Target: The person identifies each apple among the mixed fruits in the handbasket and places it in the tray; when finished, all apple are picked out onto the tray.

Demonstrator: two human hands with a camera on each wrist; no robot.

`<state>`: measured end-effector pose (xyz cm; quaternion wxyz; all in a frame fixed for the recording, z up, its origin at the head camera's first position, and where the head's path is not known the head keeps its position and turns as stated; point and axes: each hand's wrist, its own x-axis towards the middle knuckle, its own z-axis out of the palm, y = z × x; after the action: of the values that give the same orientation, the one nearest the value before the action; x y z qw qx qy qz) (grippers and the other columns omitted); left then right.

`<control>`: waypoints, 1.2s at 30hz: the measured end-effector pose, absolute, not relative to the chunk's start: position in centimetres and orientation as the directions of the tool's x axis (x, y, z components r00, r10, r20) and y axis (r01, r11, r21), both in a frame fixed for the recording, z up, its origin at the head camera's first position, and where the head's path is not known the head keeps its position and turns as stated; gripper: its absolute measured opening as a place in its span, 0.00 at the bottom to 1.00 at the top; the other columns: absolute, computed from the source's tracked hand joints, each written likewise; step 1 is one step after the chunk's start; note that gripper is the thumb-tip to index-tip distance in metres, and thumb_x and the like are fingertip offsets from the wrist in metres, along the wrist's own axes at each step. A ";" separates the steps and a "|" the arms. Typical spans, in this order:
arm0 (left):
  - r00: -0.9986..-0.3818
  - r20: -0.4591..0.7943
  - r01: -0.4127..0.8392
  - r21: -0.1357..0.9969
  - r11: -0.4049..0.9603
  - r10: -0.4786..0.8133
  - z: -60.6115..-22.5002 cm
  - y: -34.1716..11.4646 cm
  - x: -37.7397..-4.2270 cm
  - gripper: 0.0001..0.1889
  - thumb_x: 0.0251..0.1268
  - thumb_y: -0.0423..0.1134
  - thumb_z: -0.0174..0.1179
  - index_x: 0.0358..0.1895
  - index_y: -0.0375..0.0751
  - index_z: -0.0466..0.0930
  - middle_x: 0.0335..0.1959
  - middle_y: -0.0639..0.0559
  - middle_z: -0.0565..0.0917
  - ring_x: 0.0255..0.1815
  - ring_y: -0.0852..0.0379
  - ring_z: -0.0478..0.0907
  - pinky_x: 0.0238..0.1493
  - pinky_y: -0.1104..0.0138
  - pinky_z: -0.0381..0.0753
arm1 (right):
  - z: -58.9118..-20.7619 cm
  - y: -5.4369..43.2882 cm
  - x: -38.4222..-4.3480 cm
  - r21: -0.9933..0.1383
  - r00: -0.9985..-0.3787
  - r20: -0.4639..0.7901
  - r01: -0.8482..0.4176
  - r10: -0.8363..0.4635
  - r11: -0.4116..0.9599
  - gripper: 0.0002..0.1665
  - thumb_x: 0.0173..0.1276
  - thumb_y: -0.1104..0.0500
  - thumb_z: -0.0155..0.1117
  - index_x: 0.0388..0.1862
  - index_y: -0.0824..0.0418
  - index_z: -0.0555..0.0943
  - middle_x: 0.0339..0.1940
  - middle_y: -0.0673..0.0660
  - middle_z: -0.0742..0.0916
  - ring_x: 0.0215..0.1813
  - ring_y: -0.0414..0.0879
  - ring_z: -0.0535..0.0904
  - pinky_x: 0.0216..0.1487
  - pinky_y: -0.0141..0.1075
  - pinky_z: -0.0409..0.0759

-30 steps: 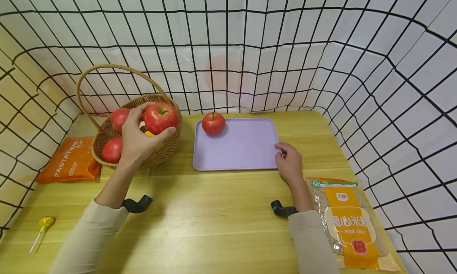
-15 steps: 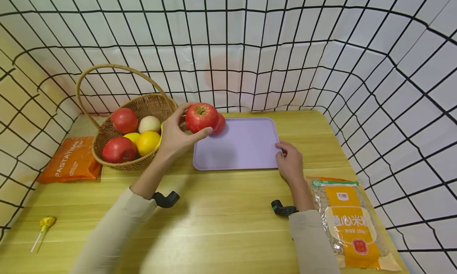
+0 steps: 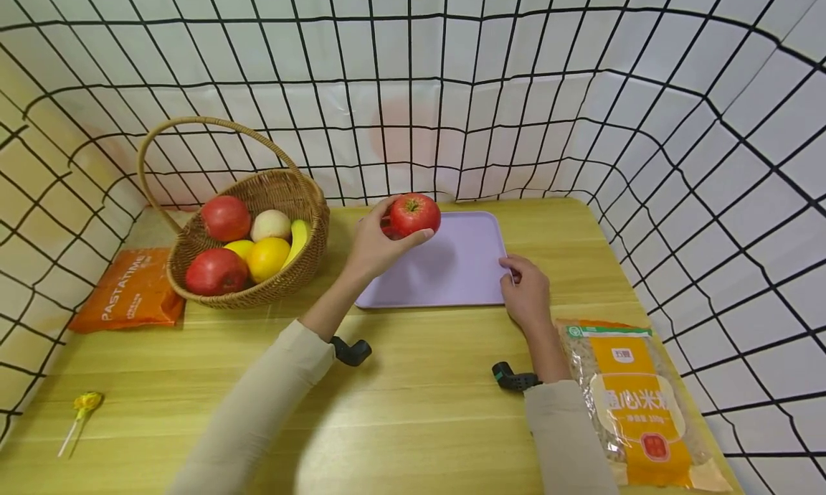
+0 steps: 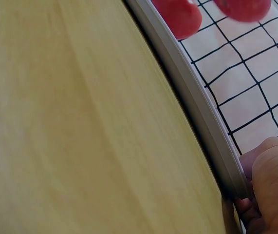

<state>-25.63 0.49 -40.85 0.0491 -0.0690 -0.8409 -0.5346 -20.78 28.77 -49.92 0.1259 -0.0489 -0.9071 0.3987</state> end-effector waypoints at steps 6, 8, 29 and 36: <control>-0.991 0.109 0.132 0.909 0.396 0.081 -42.3 2.6 -26.8 0.47 0.54 0.61 0.75 0.76 0.50 0.66 0.70 0.50 0.75 0.69 0.49 0.71 0.64 0.52 0.80 | -50.1 28.9 -20.7 -0.747 -0.960 0.202 -0.022 0.194 0.664 0.21 0.72 0.67 0.55 0.60 0.66 0.85 0.66 0.64 0.83 0.50 0.51 0.78 0.44 0.22 0.69; -0.989 0.114 0.141 0.919 0.369 0.094 -42.8 3.3 -27.2 0.48 0.55 0.59 0.76 0.77 0.47 0.65 0.71 0.48 0.74 0.69 0.47 0.72 0.65 0.53 0.80 | -50.2 28.9 -20.8 -0.750 -0.958 0.209 -0.029 0.195 0.661 0.21 0.71 0.67 0.56 0.60 0.66 0.85 0.66 0.64 0.84 0.49 0.51 0.78 0.43 0.21 0.69; -0.992 0.127 0.125 0.908 0.400 0.022 -46.7 7.5 -29.6 0.45 0.63 0.47 0.74 0.80 0.45 0.61 0.73 0.47 0.74 0.75 0.46 0.69 0.75 0.53 0.70 | -50.1 28.7 -20.8 -0.756 -0.959 0.197 -0.015 0.205 0.654 0.21 0.72 0.67 0.56 0.60 0.66 0.85 0.66 0.63 0.84 0.50 0.51 0.78 0.43 0.22 0.69; -0.988 0.152 0.145 0.877 0.458 0.022 -47.0 7.3 -29.6 0.45 0.63 0.48 0.73 0.80 0.44 0.61 0.73 0.46 0.74 0.75 0.46 0.70 0.76 0.52 0.71 | -50.2 28.9 -20.8 -0.748 -0.959 0.202 -0.022 0.197 0.663 0.21 0.72 0.67 0.56 0.60 0.66 0.85 0.66 0.64 0.84 0.50 0.51 0.78 0.43 0.21 0.69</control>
<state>-29.61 7.30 -47.04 0.0594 -0.0489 -0.8517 -0.5184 -20.84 28.87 -50.19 0.1341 -0.0485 -0.9020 0.4076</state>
